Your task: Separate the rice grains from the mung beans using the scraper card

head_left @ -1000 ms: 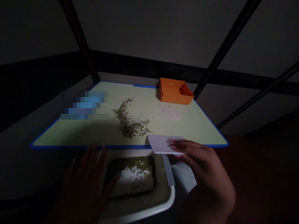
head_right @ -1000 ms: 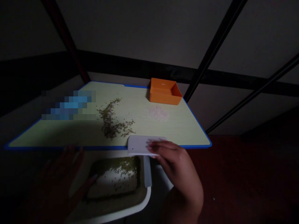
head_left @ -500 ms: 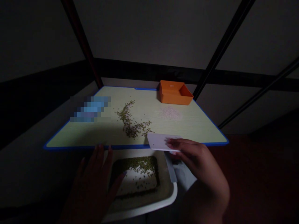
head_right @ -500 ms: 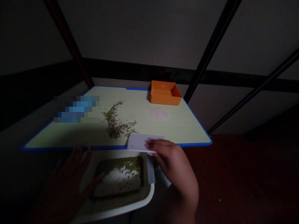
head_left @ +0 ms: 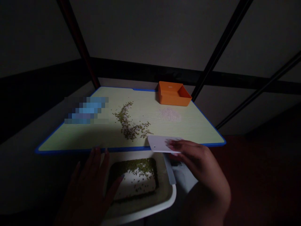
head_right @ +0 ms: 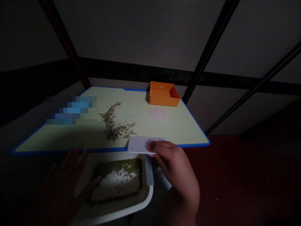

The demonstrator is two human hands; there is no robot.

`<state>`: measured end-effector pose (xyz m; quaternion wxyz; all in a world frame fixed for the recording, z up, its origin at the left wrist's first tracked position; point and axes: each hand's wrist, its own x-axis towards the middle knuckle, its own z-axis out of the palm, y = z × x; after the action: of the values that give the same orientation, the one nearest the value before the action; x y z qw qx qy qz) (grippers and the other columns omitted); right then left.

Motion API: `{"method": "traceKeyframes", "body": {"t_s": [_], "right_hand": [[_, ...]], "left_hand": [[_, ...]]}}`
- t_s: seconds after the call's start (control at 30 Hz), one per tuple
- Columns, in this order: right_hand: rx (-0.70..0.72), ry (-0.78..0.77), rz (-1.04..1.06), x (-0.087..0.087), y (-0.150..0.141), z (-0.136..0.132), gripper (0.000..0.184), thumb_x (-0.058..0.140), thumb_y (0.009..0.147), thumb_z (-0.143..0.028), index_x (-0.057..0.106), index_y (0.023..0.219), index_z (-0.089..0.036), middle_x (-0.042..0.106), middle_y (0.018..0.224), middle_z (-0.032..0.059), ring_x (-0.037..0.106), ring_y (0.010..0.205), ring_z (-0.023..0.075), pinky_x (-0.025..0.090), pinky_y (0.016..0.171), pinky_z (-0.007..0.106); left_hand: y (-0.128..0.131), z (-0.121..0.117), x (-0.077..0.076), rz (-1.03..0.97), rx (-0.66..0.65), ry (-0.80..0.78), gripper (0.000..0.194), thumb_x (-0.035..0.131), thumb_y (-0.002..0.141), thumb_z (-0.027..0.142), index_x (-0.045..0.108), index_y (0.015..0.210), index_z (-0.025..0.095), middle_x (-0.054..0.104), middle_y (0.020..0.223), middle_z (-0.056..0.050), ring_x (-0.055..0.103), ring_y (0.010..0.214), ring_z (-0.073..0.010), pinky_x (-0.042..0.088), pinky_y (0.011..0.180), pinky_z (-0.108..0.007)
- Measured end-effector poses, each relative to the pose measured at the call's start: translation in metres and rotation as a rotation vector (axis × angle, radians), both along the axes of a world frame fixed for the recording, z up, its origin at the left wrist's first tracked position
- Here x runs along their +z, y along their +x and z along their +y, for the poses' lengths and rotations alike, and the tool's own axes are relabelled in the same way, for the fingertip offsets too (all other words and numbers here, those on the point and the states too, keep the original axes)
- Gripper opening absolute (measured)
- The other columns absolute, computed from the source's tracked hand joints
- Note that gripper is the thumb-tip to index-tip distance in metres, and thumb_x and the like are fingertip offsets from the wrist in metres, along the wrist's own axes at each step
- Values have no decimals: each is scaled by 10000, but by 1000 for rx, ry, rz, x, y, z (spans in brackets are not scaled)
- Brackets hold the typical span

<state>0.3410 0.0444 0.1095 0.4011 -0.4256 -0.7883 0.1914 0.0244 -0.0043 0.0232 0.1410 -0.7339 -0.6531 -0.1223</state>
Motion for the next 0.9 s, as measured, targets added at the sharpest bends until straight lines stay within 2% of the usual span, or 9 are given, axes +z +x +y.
{"method": "traceKeyframes", "body": {"t_s": [0.17,0.27,0.5,0.7,0.9], "right_hand": [[-224,201,138,-8,2,3,166,625,906,-178,745,975,-271,797,974,16,747,911,168,603,807,304],[-311,244,156,-10,5,5,165,637,899,-181,743,969,-286,797,962,3,749,892,161,604,776,294],[-207,229,38,-6,8,3,192,595,915,-174,752,987,-257,792,970,33,745,909,189,606,822,353],[-158,181,-15,-7,11,-2,207,586,928,-143,735,1006,-263,779,1017,20,723,959,168,575,848,315],[-164,196,-12,-5,11,-2,182,590,927,-157,736,961,-259,781,962,11,726,908,170,575,769,294]], "left_hand": [[0,1,-1,17,-7,22,847,305,834,681,99,1507,209,319,1598,-202,268,1503,-359,342,1135,-630],[0,1,0,15,-15,40,829,299,843,664,100,1507,210,335,1589,-211,280,1499,-359,352,1125,-634],[-1,1,-1,-10,-10,12,827,304,840,664,102,1507,218,326,1598,-198,261,1507,-358,332,1140,-637],[0,-1,1,6,-18,36,832,278,838,675,105,1507,213,349,1580,-217,307,1483,-376,366,1113,-652],[0,-1,2,8,2,-17,817,298,847,650,81,1508,223,291,1613,-187,252,1508,-352,343,1148,-639]]}}
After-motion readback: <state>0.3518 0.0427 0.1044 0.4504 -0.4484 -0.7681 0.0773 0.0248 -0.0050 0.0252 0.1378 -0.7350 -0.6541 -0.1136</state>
